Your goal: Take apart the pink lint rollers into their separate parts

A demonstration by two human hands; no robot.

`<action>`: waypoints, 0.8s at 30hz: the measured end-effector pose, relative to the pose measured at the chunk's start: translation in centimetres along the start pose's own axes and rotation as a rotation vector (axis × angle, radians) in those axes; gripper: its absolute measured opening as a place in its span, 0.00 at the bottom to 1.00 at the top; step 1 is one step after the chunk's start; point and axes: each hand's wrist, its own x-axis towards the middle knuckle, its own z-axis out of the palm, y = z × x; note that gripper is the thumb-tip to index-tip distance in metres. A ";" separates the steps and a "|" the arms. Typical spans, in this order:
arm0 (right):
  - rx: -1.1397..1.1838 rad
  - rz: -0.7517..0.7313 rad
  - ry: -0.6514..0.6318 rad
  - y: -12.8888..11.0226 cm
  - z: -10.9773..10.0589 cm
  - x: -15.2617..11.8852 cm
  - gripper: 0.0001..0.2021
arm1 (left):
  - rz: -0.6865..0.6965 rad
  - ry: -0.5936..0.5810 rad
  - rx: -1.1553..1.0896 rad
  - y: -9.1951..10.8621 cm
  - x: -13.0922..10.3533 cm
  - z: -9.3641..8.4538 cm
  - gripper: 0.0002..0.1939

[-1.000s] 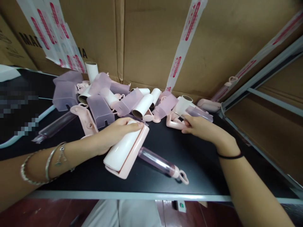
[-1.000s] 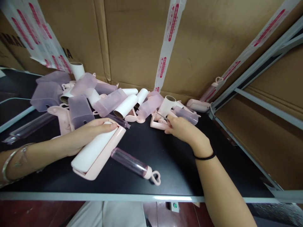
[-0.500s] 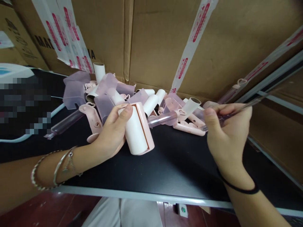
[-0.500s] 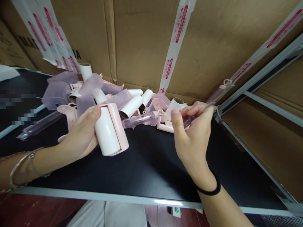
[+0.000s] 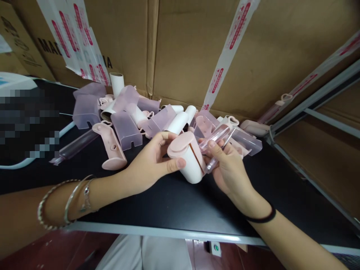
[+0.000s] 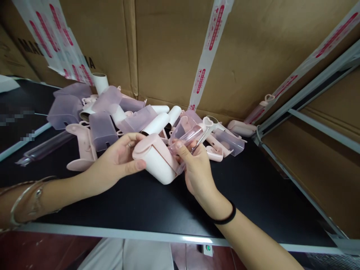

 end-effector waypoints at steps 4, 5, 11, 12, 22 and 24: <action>-0.174 -0.167 0.027 -0.9 -1.2 0.4 0.21 | -0.056 -0.066 0.262 0.4 -0.7 0.1 0.16; -0.235 -0.210 0.012 -1.0 -1.4 0.4 0.21 | -0.062 -0.063 0.349 0.4 -0.7 0.0 0.16; -0.566 -0.287 -0.073 -1.1 -2.1 0.2 0.21 | -0.085 -0.168 0.672 0.7 -0.1 -0.5 0.19; -0.619 -0.296 -0.089 -1.1 -2.1 0.1 0.22 | -0.063 -0.202 0.725 0.7 0.0 -0.6 0.19; -0.978 -0.574 0.022 -0.7 -2.0 0.3 0.22 | -0.016 -0.136 0.857 0.2 -0.2 -0.6 0.20; -0.809 -0.552 0.096 -0.7 -2.3 0.8 0.22 | -0.045 -0.053 0.751 0.2 0.1 -0.9 0.19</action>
